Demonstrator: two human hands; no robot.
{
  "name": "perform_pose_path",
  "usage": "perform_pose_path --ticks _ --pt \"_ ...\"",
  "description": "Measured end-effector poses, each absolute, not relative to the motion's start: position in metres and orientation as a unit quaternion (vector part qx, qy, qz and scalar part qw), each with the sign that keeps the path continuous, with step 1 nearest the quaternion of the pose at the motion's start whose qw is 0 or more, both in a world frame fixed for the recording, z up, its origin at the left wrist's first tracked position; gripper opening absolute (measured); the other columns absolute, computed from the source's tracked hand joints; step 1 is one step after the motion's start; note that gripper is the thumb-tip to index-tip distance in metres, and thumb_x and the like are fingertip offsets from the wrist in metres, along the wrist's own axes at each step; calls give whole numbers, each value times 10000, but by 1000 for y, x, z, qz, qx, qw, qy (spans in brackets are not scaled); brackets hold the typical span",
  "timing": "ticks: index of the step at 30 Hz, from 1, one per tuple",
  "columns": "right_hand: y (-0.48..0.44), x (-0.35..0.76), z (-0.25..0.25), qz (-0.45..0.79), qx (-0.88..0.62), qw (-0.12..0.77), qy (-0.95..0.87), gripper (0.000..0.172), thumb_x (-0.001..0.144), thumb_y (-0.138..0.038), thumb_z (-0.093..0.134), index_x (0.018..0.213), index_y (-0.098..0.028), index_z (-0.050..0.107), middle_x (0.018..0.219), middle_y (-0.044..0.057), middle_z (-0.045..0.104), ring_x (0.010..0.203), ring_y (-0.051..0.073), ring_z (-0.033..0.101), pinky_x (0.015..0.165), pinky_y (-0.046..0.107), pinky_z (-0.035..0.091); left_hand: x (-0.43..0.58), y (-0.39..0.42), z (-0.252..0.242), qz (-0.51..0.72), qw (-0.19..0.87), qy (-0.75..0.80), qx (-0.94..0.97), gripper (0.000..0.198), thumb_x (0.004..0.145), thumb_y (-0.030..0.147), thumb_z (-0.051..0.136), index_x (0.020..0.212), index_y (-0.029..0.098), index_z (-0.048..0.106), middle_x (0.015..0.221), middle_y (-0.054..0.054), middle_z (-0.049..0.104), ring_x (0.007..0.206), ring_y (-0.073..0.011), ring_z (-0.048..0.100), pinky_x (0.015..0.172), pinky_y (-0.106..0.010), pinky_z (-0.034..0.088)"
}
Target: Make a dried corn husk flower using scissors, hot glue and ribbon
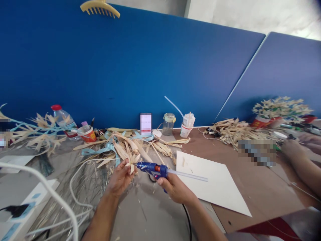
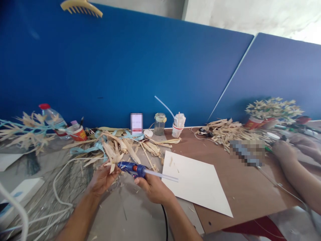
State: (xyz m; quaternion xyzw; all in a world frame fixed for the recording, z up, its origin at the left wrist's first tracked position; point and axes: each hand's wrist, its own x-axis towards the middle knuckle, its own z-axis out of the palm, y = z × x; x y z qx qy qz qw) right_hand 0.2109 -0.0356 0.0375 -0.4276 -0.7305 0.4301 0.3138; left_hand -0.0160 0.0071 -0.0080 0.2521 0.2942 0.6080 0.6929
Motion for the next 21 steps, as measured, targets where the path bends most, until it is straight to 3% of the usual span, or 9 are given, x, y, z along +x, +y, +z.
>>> perform_pose_path --ticks 14,21 --pt "-38 206 38 420 -422 314 -740 497 900 -626 363 824 -170 547 674 1 442 669 143 407 570 245 332 -15 8 -9 623 683 307 224 242 591 163 830 725 207 633 534 45 561 505 -104 503 601 -251 498" --pt "-35 210 33 437 -444 326 -712 476 898 -611 366 768 -175 506 640 -17 372 619 127 356 538 244 292 -12 6 0 606 700 272 262 317 548 277 872 676 183 598 559 37 550 568 -103 508 636 -238 480"
